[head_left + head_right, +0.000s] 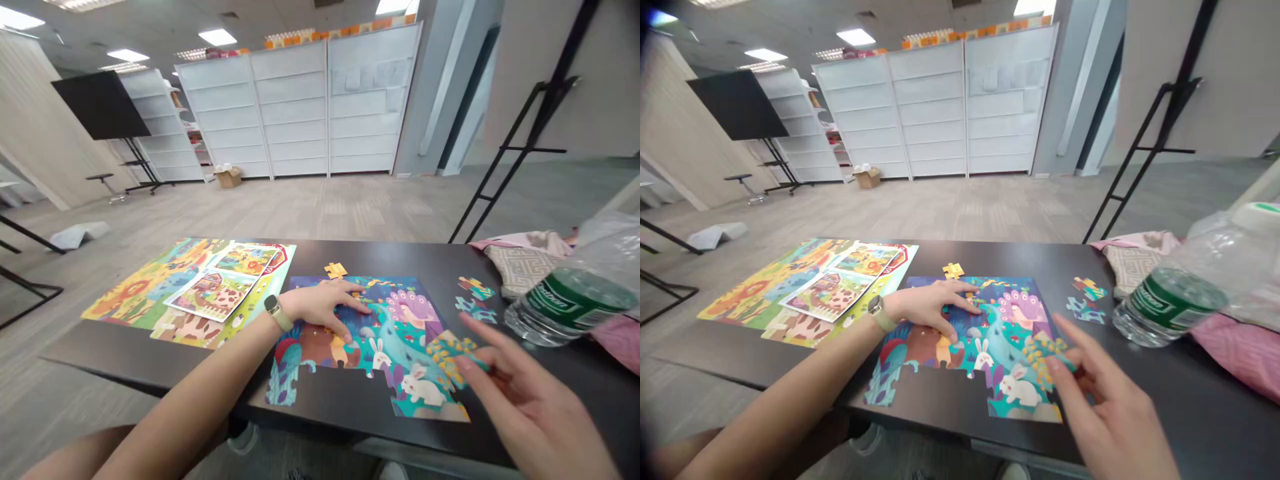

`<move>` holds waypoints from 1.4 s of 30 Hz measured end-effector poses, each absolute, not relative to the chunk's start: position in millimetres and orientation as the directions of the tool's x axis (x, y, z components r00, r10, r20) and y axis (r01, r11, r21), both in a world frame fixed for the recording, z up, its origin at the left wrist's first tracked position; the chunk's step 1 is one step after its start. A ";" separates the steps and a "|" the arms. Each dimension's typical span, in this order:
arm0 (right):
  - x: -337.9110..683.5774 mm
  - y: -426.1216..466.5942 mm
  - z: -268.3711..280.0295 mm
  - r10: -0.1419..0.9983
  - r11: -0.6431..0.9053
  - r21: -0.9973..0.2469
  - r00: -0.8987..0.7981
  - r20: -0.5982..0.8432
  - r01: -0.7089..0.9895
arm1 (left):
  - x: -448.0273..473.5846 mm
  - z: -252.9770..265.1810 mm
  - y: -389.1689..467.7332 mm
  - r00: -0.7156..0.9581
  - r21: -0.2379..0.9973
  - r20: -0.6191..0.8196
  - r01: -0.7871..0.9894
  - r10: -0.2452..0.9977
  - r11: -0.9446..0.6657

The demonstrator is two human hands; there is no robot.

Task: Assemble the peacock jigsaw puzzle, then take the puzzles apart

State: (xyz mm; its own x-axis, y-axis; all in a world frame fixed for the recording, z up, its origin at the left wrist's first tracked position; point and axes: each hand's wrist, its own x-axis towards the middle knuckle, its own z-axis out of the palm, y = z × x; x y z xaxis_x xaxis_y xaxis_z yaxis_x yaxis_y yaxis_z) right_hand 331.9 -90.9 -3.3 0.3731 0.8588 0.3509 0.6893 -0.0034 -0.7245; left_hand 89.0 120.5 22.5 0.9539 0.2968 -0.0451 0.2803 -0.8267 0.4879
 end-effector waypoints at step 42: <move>362.3 -93.5 6.3 0.870 -0.112 -0.926 0.485 0.083 0.360 | 86.2 19.9 118.1 0.941 0.520 -0.094 0.324 0.324 -0.790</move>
